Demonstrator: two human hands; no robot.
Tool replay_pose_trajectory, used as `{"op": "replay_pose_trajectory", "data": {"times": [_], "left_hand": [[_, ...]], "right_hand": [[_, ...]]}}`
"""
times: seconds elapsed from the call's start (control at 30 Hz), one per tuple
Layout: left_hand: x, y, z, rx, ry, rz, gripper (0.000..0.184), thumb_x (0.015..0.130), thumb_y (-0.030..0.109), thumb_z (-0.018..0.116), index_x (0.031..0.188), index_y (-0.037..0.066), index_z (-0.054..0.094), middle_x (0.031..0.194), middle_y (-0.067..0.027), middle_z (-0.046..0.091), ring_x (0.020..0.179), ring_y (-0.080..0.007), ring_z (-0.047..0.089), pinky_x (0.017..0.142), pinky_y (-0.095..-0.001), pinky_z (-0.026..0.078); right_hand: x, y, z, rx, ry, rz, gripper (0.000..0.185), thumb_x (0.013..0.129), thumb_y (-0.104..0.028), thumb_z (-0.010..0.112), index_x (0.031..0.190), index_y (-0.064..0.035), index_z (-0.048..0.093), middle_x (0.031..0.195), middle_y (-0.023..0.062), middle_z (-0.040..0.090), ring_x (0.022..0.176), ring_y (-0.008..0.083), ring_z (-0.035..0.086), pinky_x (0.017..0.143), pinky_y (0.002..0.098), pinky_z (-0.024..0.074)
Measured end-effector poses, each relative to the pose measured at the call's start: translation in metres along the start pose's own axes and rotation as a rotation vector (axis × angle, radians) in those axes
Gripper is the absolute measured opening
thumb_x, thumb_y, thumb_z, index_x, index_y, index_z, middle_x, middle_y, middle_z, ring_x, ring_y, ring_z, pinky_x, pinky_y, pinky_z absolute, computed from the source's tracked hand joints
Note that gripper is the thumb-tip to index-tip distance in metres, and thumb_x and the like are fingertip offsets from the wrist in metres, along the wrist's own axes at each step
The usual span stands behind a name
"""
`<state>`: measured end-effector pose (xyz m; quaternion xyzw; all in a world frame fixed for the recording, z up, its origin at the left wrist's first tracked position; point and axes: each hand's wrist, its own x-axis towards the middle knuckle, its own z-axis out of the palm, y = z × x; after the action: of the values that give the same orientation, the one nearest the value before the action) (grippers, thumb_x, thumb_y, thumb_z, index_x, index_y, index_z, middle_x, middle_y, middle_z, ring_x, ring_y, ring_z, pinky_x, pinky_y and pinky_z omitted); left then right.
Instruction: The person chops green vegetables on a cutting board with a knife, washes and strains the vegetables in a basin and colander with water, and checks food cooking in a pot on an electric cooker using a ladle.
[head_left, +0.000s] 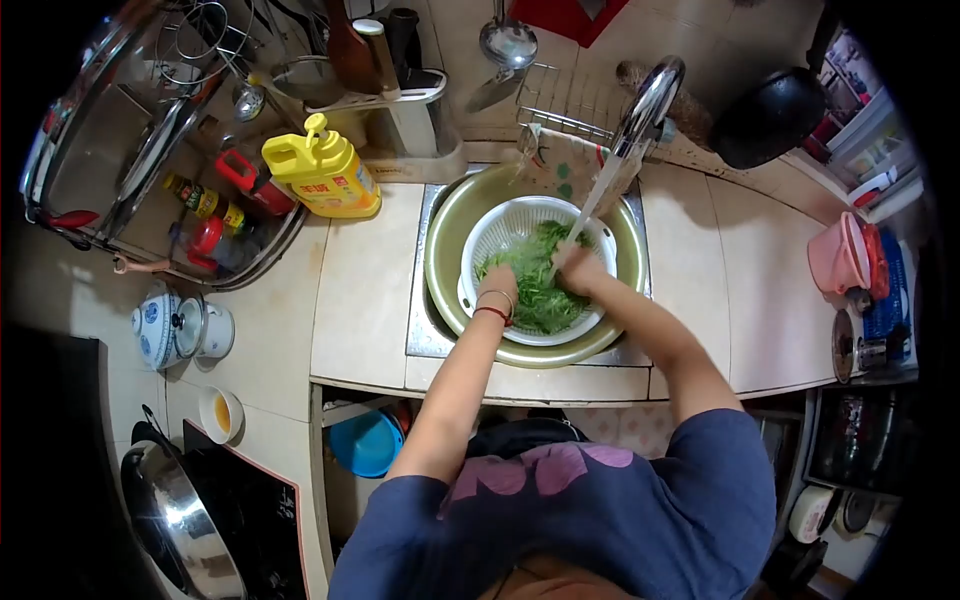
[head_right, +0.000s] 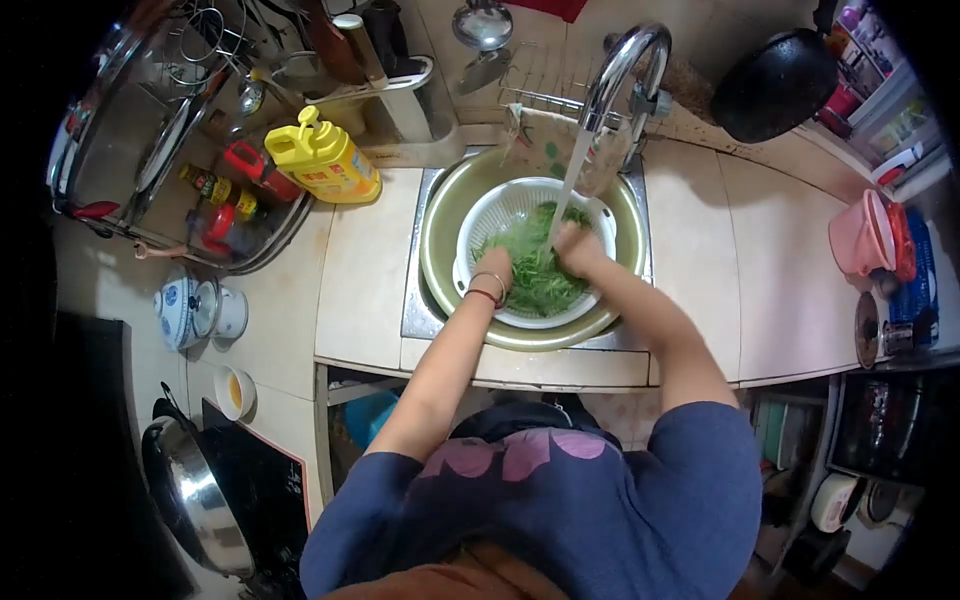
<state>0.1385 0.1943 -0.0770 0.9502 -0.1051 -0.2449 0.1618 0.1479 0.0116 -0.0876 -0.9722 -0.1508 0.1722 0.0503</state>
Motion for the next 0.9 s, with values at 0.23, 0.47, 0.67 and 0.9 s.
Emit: {"op": "replay_pose_trajectory", "data": {"times": [0.23,0.47,0.67,0.9], "left_hand": [[0.002,-0.006,-0.001,-0.333,0.122,0.052,0.055,0.069,0.004,0.057,0.119,0.001,0.034,0.132,-0.0254,0.025,0.107,-0.0403,0.047,0.088,-0.0424,0.042],[-0.007,0.007,-0.003,0.079,-0.136,0.164,0.07,0.073,0.017,0.053,0.133,0.005,0.019,0.141,-0.022,0.009,0.125,-0.0424,0.022,0.101,-0.0448,0.027],[-0.007,0.007,0.008,0.338,-0.156,0.079,0.055,0.081,0.022,0.045,0.132,0.008,0.03,0.14,-0.0191,0.018,0.129,-0.0388,0.014,0.101,-0.0453,0.025],[0.019,-0.003,0.006,-0.066,-0.271,0.154,0.046,0.074,0.002,0.051,0.119,0.001,0.043,0.126,-0.0265,0.034,0.107,-0.0403,0.046,0.093,-0.0402,0.037]], "right_hand": [[-0.004,-0.009,0.021,0.322,0.087,-0.225,0.034,0.066,-0.02,0.061,0.095,-0.0035,0.055,0.091,0.0177,0.055,0.089,0.0334,0.053,0.081,0.0393,0.0426],[-0.003,-0.026,0.014,-0.108,0.071,-0.434,0.051,0.07,-0.031,0.057,0.113,-0.0048,0.047,0.116,0.0179,0.045,0.11,0.0327,0.042,0.093,0.0481,0.0308],[-0.019,-0.053,0.008,-0.111,-0.013,-0.322,0.055,0.074,-0.034,0.058,0.124,-0.0183,0.042,0.118,0.0153,0.044,0.113,0.0311,0.041,0.093,0.0462,0.0329],[0.006,-0.004,0.014,0.177,0.137,0.066,0.032,0.073,-0.013,0.052,0.106,-0.012,0.051,0.096,0.0177,0.053,0.089,0.0328,0.053,0.075,0.0409,0.0439]]}}
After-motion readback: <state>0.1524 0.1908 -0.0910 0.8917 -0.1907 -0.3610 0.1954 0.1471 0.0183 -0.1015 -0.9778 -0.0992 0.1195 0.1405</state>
